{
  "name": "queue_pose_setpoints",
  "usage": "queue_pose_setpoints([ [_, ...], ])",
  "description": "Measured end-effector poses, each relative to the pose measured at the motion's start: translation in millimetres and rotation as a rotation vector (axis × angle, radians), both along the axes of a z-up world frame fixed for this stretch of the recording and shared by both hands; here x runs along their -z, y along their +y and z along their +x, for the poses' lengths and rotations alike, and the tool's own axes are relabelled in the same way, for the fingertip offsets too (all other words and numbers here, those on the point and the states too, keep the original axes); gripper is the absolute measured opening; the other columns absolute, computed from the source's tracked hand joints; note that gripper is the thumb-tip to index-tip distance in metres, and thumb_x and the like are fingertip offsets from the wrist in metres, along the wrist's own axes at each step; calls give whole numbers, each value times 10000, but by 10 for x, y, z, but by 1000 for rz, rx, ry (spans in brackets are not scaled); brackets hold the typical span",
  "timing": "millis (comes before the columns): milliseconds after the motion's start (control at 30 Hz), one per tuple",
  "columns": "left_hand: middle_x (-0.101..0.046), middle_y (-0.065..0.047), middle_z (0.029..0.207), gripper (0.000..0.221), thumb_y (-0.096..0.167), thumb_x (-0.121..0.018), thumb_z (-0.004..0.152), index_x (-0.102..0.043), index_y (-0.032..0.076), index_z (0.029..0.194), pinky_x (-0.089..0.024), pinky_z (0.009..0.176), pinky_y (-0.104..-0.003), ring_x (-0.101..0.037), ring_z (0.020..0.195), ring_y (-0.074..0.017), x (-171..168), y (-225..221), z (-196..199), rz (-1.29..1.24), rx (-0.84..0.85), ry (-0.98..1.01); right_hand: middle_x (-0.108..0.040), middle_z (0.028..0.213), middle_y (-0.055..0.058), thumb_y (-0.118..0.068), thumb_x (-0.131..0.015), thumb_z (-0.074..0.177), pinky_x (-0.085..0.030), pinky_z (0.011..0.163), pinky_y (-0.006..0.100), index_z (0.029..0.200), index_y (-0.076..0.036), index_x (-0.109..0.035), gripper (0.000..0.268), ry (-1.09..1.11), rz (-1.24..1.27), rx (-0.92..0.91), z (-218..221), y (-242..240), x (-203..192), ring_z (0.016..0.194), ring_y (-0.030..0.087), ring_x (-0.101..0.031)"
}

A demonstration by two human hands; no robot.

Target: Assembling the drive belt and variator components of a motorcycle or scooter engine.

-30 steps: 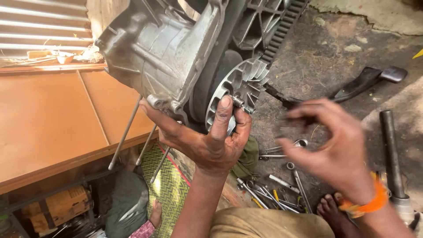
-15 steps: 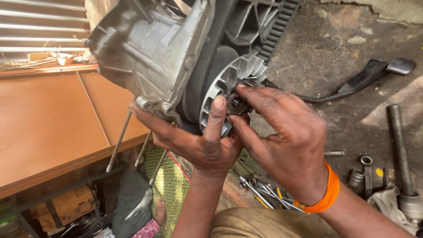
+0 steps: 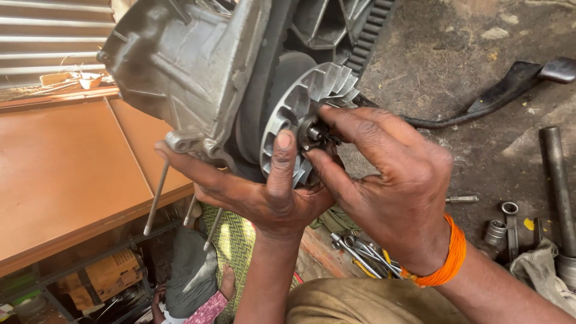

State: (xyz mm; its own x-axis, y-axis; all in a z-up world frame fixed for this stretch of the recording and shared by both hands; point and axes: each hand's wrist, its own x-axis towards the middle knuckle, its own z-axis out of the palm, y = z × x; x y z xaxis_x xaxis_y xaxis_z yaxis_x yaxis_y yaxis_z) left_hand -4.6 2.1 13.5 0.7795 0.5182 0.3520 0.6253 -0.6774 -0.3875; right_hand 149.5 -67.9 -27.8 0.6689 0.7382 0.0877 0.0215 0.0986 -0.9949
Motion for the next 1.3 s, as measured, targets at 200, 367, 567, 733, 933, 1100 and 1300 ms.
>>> queue_pose_setpoints([
  [200,-5,-258,1693,685,813,-588,981,-406,425,1515,-169,1251,-776,-12,1556,-576,31,21,-46,-17,24,21,-724,1045,129,-71,-873,800,-612,783,316,1098,-8,-723,340,76,72,10,-41,-3,144,926,231,-744],
  [367,11,-252,1689,725,825,-606,967,-356,436,1526,-143,1264,-770,1,1559,-559,-6,-2,-2,-70,30,0,-727,1013,129,-94,-886,788,-615,752,305,1078,-11,-728,340,97,101,-19,17,26,203,898,222,-745],
  [567,55,-255,1664,741,780,-638,968,-322,441,1546,-156,1276,-737,25,1537,-517,-24,-52,-2,-120,14,10,-733,996,135,-98,-895,777,-609,742,308,1060,2,-729,343,83,141,-55,86,40,259,880,233,-748],
  [733,73,-248,1668,714,762,-662,993,-328,453,1542,-173,1294,-702,25,1542,-487,-13,-54,12,-126,5,7,-729,1041,121,-127,-900,821,-610,761,302,1093,-21,-717,344,42,174,-101,155,27,293,917,233,-748],
  [933,47,-272,1682,690,750,-643,963,-387,446,1527,-136,1279,-704,15,1538,-495,17,-51,10,-101,6,-37,-724,915,100,-180,-893,766,-563,623,354,1031,-33,-718,350,-145,147,-107,182,50,309,764,269,-718],
  [1100,32,-296,1693,646,752,-631,952,-441,435,1482,-140,1270,-710,8,1559,-512,19,-47,31,-99,10,-57,-732,913,97,-223,-911,780,-569,632,353,1016,-28,-735,353,-137,134,-116,147,62,345,758,246,-716],
  [1300,67,-302,1679,636,769,-618,975,-448,414,1476,-105,1261,-724,33,1550,-514,-15,-89,69,-125,-5,-53,-743,972,115,-190,-896,777,-581,674,332,1007,-14,-749,324,-133,149,-68,115,75,323,844,246,-739],
])
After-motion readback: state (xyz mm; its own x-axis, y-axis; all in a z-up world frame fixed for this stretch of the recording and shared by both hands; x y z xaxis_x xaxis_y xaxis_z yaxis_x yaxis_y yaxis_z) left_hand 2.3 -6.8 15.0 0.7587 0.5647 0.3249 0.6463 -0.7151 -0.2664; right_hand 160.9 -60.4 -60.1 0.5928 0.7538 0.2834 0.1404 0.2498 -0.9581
